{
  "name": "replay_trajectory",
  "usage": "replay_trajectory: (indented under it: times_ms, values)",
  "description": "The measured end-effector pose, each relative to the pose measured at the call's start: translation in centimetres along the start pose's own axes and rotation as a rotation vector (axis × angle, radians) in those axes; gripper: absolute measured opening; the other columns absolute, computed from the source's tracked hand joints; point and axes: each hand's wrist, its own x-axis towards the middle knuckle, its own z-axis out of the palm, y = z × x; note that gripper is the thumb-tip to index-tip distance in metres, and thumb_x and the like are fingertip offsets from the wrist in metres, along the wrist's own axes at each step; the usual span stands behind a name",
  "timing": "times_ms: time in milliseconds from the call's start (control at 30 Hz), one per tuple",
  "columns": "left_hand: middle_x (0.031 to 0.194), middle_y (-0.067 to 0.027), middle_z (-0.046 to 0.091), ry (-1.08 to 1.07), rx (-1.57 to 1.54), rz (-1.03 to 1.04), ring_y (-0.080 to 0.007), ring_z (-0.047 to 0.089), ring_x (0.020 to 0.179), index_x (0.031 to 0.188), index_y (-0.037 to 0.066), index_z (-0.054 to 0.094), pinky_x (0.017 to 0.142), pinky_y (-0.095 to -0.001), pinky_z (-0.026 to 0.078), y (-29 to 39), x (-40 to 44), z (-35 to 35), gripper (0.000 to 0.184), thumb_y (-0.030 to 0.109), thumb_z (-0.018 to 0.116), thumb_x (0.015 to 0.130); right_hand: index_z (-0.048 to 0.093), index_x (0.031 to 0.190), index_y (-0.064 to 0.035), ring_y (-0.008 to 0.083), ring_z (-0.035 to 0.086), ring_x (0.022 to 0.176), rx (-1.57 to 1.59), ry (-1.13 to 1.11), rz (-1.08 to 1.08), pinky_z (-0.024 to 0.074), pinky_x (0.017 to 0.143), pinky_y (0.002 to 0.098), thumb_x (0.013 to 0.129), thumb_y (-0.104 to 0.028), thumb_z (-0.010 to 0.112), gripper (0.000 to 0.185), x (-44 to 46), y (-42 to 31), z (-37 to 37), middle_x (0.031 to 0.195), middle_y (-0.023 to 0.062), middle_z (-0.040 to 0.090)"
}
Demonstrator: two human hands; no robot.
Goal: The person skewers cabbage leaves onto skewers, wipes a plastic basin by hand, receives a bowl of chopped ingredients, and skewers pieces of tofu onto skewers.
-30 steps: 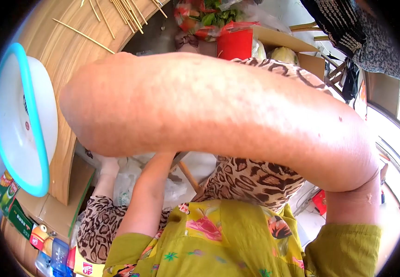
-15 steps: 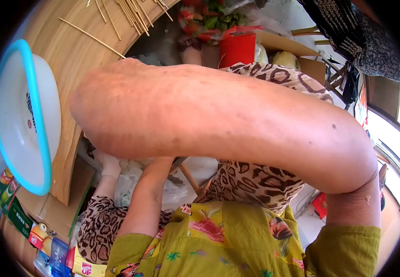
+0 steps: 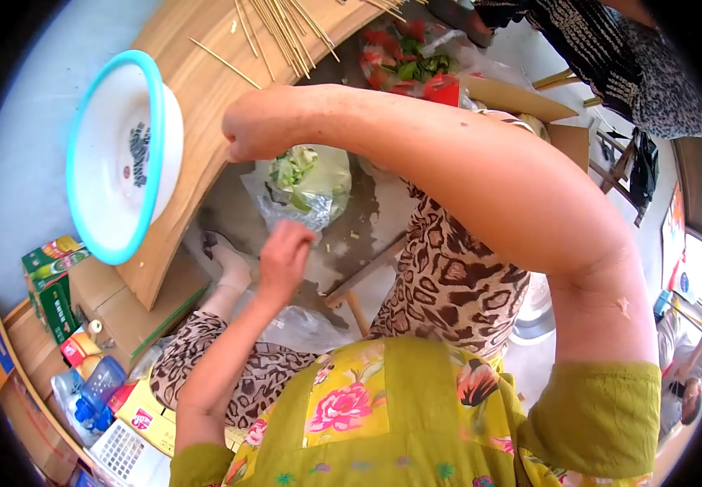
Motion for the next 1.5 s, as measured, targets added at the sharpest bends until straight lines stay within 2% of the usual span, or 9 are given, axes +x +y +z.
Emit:
replay_trajectory:
  times_ms: [300,500,600,733,800,1000,1200,1300,1500]
  values:
    - [0.116,-0.0109,0.051,0.726,-0.228,-0.649,-0.0208,0.053,0.101,0.117,0.004,0.054,0.082,-0.0319,0.046,-4.6,0.2,0.5,0.039,0.011,0.065,0.080,0.061,0.084,0.0011,0.0190,0.063,0.061,0.181,-0.105,0.077,0.0490,0.058,0.0317,0.082,-0.024,0.054,0.026,0.5,2.6,-0.1,0.064,0.0119,0.062]
    - [0.111,-0.0110,0.053,0.696,-0.544,-1.290,-0.0262,0.053,0.100,0.125,0.003,0.045,0.086,-0.0405,0.044,-7.6,-1.1,7.4,0.067,0.030,0.075,0.072,0.059,0.091,0.0000,0.0190,0.062,0.062,0.287,-0.153,0.130,0.0493,0.061,0.0316,0.084,-0.026,0.053,0.028,0.7,3.0,-0.2,0.068,0.0108,0.064]
    - [0.108,-0.0130,0.056,0.539,-0.899,-1.518,-0.0282,0.054,0.102,0.118,0.001,0.048,0.084,-0.0443,0.045,-8.2,-1.0,5.6,0.051,0.021,0.069,0.077,0.059,0.090,0.0005,0.0189,0.063,0.063,0.292,-0.165,0.136,0.0491,0.061,0.0316,0.084,-0.026,0.053,0.028,0.7,2.8,-0.2,0.069,0.0112,0.064]
    - [0.103,-0.0129,0.058,0.864,-1.304,-1.449,-0.0283,0.057,0.096,0.109,0.003,0.054,0.078,-0.0462,0.048,-14.7,-5.1,5.1,0.031,0.013,0.061,0.080,0.059,0.091,0.0001,0.0188,0.063,0.063,0.232,-0.151,0.140,0.0488,0.061,0.0311,0.085,-0.026,0.053,0.027,0.6,2.9,-0.8,0.069,0.0112,0.064]
    - [0.096,-0.0120,0.060,0.772,-1.631,-1.071,-0.0280,0.059,0.088,0.100,0.008,0.057,0.072,-0.0422,0.051,-16.0,-6.9,3.4,0.019,0.007,0.056,0.081,0.058,0.092,-0.0007,0.0187,0.062,0.062,0.248,-0.156,0.196,0.0484,0.060,0.0307,0.084,-0.025,0.052,0.026,0.4,2.9,-1.1,0.069,0.0111,0.064]
    - [0.082,-0.0005,0.060,0.840,-1.570,-0.677,-0.0161,0.058,0.077,0.096,0.011,0.058,0.068,-0.0363,0.051,-15.7,-8.3,-2.4,0.018,0.004,0.057,0.079,0.058,0.088,-0.0027,0.0161,0.061,0.053,0.317,-0.112,0.198,0.0463,0.047,0.0298,0.085,-0.027,0.053,0.025,-0.3,2.4,-1.4,0.065,0.0087,0.063]
    - [0.084,-0.0034,0.059,0.965,-1.391,-0.778,-0.0170,0.057,0.076,0.099,0.010,0.053,0.066,-0.0348,0.050,-15.1,-8.1,-7.1,0.014,0.005,0.050,0.087,0.058,0.096,-0.0034,0.0137,0.058,0.050,0.549,0.044,0.262,0.0459,0.050,0.0268,0.085,-0.023,0.052,0.023,-0.9,2.5,-2.5,0.061,0.0060,0.061]
    - [0.083,-0.0039,0.058,0.924,-1.380,-0.957,-0.0178,0.057,0.075,0.099,0.010,0.052,0.063,-0.0341,0.050,-15.2,-9.0,-6.4,0.014,0.004,0.048,0.087,0.057,0.088,-0.0032,0.0155,0.065,0.059,0.187,-0.342,0.300,0.0469,0.048,0.0280,0.085,-0.020,0.048,0.019,-0.1,4.3,-0.7,0.068,0.0082,0.066]
    - [0.075,-0.0058,0.057,0.786,-1.426,-1.123,-0.0186,0.057,0.069,0.095,0.009,0.054,0.057,-0.0342,0.050,-15.2,-12.0,-3.1,0.013,0.005,0.055,0.083,0.061,0.099,-0.0049,0.0238,0.065,0.059,-0.282,-0.472,0.309,0.0496,0.052,0.0349,0.070,-0.016,0.069,0.033,-1.5,5.5,3.6,0.076,0.0121,0.064]
